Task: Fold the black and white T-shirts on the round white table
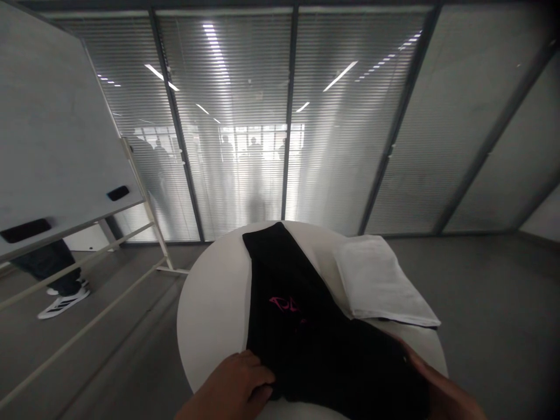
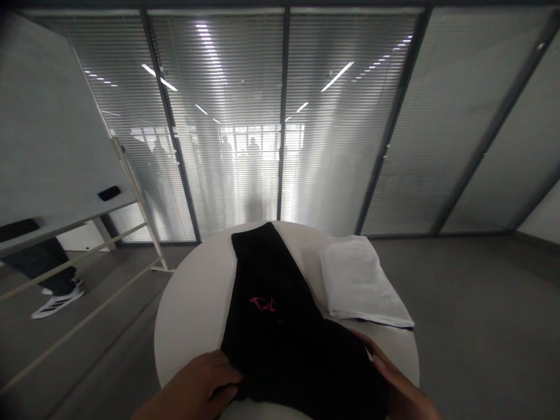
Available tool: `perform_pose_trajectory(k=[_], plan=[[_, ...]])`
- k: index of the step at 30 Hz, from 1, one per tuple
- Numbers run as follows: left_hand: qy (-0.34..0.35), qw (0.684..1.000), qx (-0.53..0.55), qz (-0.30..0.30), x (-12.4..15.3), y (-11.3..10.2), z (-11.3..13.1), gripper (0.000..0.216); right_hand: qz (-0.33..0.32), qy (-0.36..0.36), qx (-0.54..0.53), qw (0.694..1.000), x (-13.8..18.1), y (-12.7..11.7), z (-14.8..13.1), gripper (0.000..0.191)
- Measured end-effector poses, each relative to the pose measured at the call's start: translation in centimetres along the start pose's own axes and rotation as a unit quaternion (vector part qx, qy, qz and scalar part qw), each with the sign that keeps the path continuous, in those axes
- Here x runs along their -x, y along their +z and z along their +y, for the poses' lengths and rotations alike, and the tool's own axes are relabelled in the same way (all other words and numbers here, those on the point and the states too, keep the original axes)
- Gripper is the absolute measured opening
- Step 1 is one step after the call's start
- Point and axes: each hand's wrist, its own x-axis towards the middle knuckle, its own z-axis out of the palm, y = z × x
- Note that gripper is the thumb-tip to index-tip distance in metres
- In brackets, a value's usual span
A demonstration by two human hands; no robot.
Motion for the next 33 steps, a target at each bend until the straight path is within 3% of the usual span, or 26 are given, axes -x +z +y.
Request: perform_pose_trajectory(k=[3, 6, 10, 13, 15, 18, 21, 24, 28, 31, 33], plan=[[-0.007, 1.0, 0.005, 0.009, -0.1, -0.4, 0.0, 0.027, -0.022, -0.036, 0.071, 0.997, -1.1, -0.2, 0.3, 0.048], [-0.001, 1.0, -0.002, 0.006, -0.3, -0.3, -0.1, 0.025, 0.001, -0.083, 0.148, 0.986, -1.7, -0.4, 0.4, 0.045], [0.006, 0.999, -0.026, -0.02, -0.6, 0.2, -0.1, 0.024, -0.037, -0.167, 0.192, 0.967, -1.0, 0.0, 0.3, 0.068], [0.003, 0.998, -0.051, -0.032, -0.8, 0.8, -0.4, 0.022, -0.12, -0.147, 0.256, 0.948, -0.1, 0.4, 0.4, 0.084], [0.001, 0.997, -0.068, -0.042, -0.9, 1.1, -0.6, 0.02, -0.136, -0.129, 0.322, 0.928, 0.4, 0.6, 0.5, 0.085], [0.007, 0.996, -0.082, -0.044, -0.8, 1.3, -0.8, 0.016, -0.075, -0.143, 0.402, 0.901, 0.6, 1.0, 0.6, 0.055], [0.023, 0.997, -0.074, -0.023, -0.5, 0.8, -0.4, 0.013, -0.042, -0.165, 0.409, 0.896, 0.6, 1.4, -0.1, 0.031], [0.04, 0.997, -0.061, -0.01, -1.0, -0.5, 0.2, 0.017, 0.01, -0.186, 0.376, 0.908, 0.5, 1.3, -1.0, 0.03], [0.024, 0.999, -0.005, -0.043, -4.4, -1.8, 0.5, 0.036, 0.154, -0.179, 0.328, 0.915, -0.1, 0.9, -1.5, 0.041], [0.014, 1.0, -0.021, -0.017, -7.9, -1.2, 1.2, 0.035, 0.248, -0.181, 0.313, 0.899, -0.1, 1.3, -1.6, 0.045], [0.036, 0.998, -0.06, 0.009, -9.6, 0.0, 2.4, 0.043, 0.281, -0.222, 0.317, 0.879, 0.3, 2.0, -1.9, 0.043]])
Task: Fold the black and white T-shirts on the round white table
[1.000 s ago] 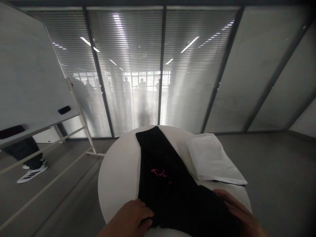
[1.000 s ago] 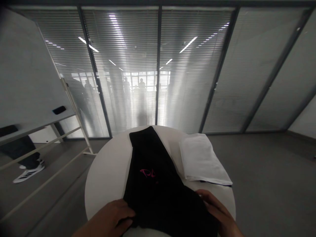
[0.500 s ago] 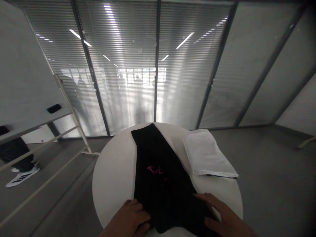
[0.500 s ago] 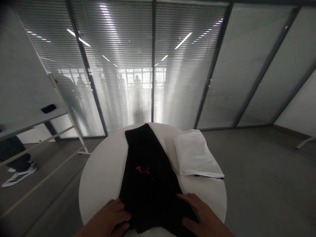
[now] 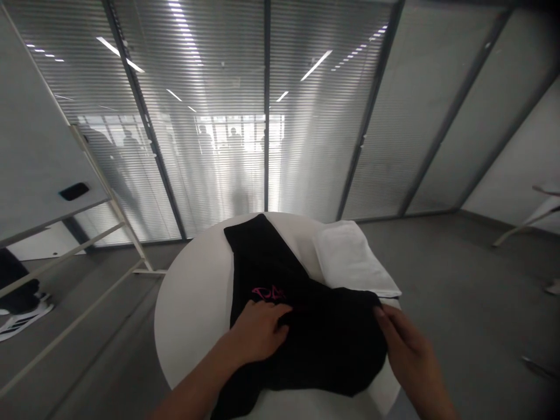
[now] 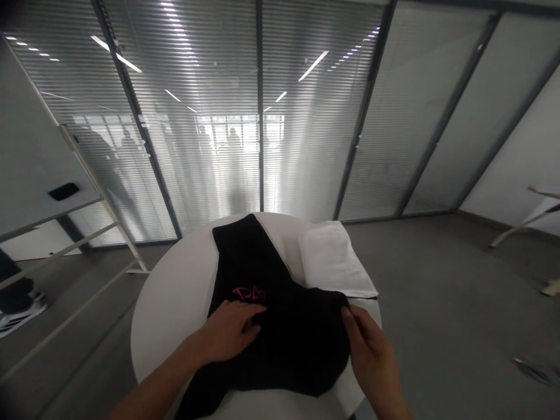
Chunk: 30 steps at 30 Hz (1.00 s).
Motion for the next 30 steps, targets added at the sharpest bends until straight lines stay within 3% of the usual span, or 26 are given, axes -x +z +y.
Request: perform_pose_trajectory(k=[2, 4, 6, 8, 10, 15, 18, 20, 24, 26, 30], plan=[[0.031, 0.999, -0.008, 0.021, -1.2, 1.3, 1.5, 0.069, 0.006, -0.064, -0.007, 0.998, 0.6, -0.1, -1.0, 0.036], [0.053, 0.997, 0.023, 0.053, -2.0, 2.1, 2.6, 0.087, -0.037, -0.12, -0.024, 0.992, 1.1, -0.3, -2.1, 0.03], [0.065, 0.99, 0.074, 0.098, -2.4, 2.3, 3.1, 0.077, -0.092, -0.145, -0.042, 0.984, 1.5, -0.4, -3.1, 0.027], [0.073, 0.981, 0.119, 0.133, -2.5, 1.9, 2.9, 0.047, -0.129, -0.16, -0.055, 0.977, 1.7, -0.3, -3.9, 0.024], [0.079, 0.974, 0.14, 0.159, -2.2, 1.3, 2.2, 0.03, -0.148, -0.182, -0.069, 0.97, 2.0, 0.0, -4.4, 0.022], [0.084, 0.96, 0.146, 0.225, 0.0, 0.6, 0.0, 0.031, -0.204, -0.25, -0.045, 0.945, 3.7, 1.1, -4.9, 0.026], [0.09, 0.946, 0.148, 0.272, 1.5, -0.2, -0.9, 0.034, -0.248, -0.281, 0.028, 0.927, 5.0, 1.7, -4.7, 0.055], [0.087, 0.943, 0.149, 0.285, 2.2, -1.3, -1.3, 0.034, -0.27, -0.287, 0.068, 0.916, 5.5, 2.2, -4.7, 0.065], [0.034, 0.939, 0.173, 0.294, 2.0, -3.5, -1.3, 0.033, -0.299, -0.286, 0.117, 0.903, 5.4, 3.0, -5.0, 0.044], [-0.006, 0.922, 0.211, 0.325, 1.6, -4.0, -0.9, 0.033, -0.323, -0.278, 0.136, 0.894, 5.5, 3.4, -5.2, 0.04], [-0.07, 0.878, 0.292, 0.372, 1.8, -2.5, 0.8, 0.033, -0.377, -0.263, 0.174, 0.871, 6.2, 4.3, -5.2, 0.058]])
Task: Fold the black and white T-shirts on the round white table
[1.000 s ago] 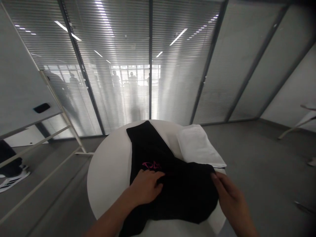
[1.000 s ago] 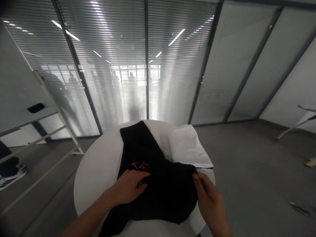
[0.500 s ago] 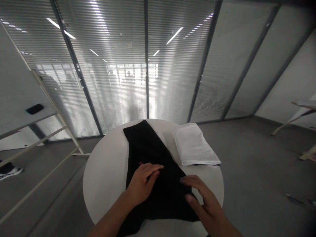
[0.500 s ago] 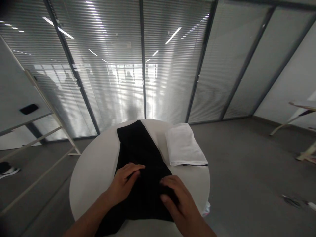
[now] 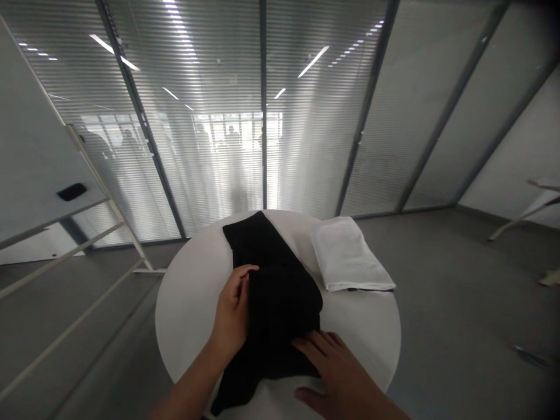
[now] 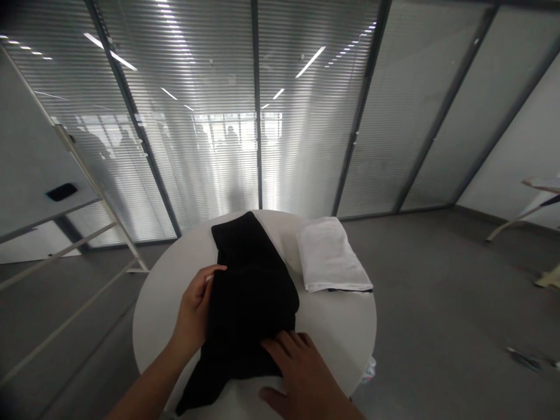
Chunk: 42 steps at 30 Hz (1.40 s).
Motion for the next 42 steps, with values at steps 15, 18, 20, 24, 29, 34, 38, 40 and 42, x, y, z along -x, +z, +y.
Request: perform_pose_trajectory(k=[15, 18, 20, 24, 29, 34, 38, 40, 42], plan=[[-0.057, 0.983, -0.089, -0.151, 8.1, -5.0, -7.4, 0.029, 0.001, 0.048, -0.248, 0.968, 3.4, -5.9, 4.1, 0.017], [-0.079, 0.974, -0.11, -0.181, 9.2, -4.9, -7.5, 0.03, -0.033, 0.045, -0.233, 0.971, 4.0, -6.2, 4.5, 0.019], [-0.075, 0.968, -0.125, -0.203, 10.1, -4.6, -7.4, 0.03, -0.049, 0.04, -0.226, 0.972, 4.4, -6.1, 4.4, 0.022], [-0.057, 0.967, -0.127, -0.211, 11.1, -4.5, -7.5, 0.032, -0.071, 0.035, -0.216, 0.973, 4.9, -6.1, 3.9, 0.029], [-0.069, 0.965, -0.16, -0.193, 10.6, -5.4, -7.6, 0.03, -0.105, 0.023, -0.198, 0.974, 4.7, -6.5, 3.2, 0.035], [-0.12, 0.946, -0.15, -0.262, 8.7, -6.3, -5.9, 0.035, -0.14, 0.014, -0.179, 0.974, 4.5, -6.9, 3.4, 0.038], [-0.134, 0.956, -0.107, -0.238, 6.0, -6.5, -5.1, 0.047, -0.154, 0.036, -0.182, 0.971, 3.7, -7.0, 3.6, 0.033], [-0.145, 0.965, -0.11, -0.19, 4.0, -5.9, -5.9, 0.049, -0.142, 0.039, -0.183, 0.972, 2.7, -7.0, 3.2, 0.028], [-0.172, 0.963, -0.136, -0.154, 1.5, -4.9, -7.4, 0.05, -0.136, 0.034, -0.174, 0.975, 1.4, -6.7, 2.4, 0.026]])
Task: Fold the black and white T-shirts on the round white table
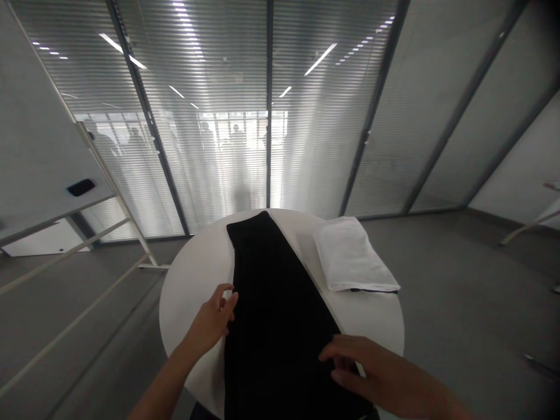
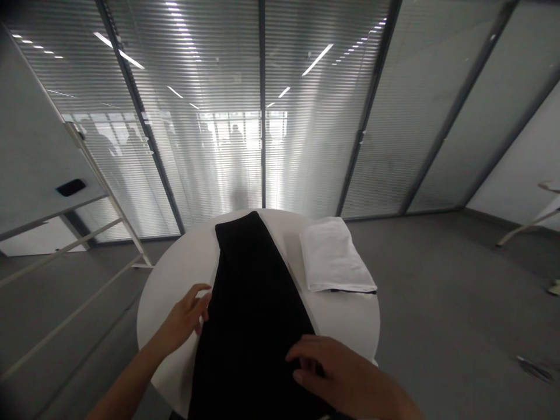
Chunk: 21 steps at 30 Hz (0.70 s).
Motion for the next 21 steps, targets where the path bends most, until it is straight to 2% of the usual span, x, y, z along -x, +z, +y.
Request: perform_pose_trajectory(k=[4, 6, 10, 15, 17, 19, 21], plan=[[-0.086, 0.994, -0.063, -0.004, -7.2, 1.4, -1.4, 0.048, 0.0, -0.036, 0.027, 0.999, -3.1, 1.5, -2.0, 0.026], [-0.099, 0.988, -0.116, 0.015, -10.4, 1.7, -2.1, 0.047, -0.005, -0.065, 0.042, 0.997, -4.8, 2.8, -2.8, 0.026], [-0.105, 0.982, -0.145, 0.055, -15.4, 1.2, -2.8, 0.051, -0.01, -0.105, 0.105, 0.989, -8.3, 5.9, -4.0, 0.034], [-0.091, 0.986, -0.126, 0.054, -19.1, 0.5, -2.7, 0.03, -0.019, -0.149, 0.216, 0.965, -11.5, 10.0, -4.4, 0.06], [-0.078, 0.99, -0.102, 0.053, -19.9, 0.7, -2.7, 0.023, -0.024, -0.177, 0.243, 0.954, -12.3, 11.3, -4.4, 0.065], [-0.066, 0.994, -0.071, 0.056, -20.5, 0.9, -2.8, 0.018, -0.035, -0.202, 0.258, 0.944, -12.9, 12.3, -4.4, 0.058], [-0.048, 0.996, -0.039, 0.06, -20.8, 1.1, -2.9, 0.014, -0.053, -0.217, 0.27, 0.937, -13.5, 12.7, -4.6, 0.044]])
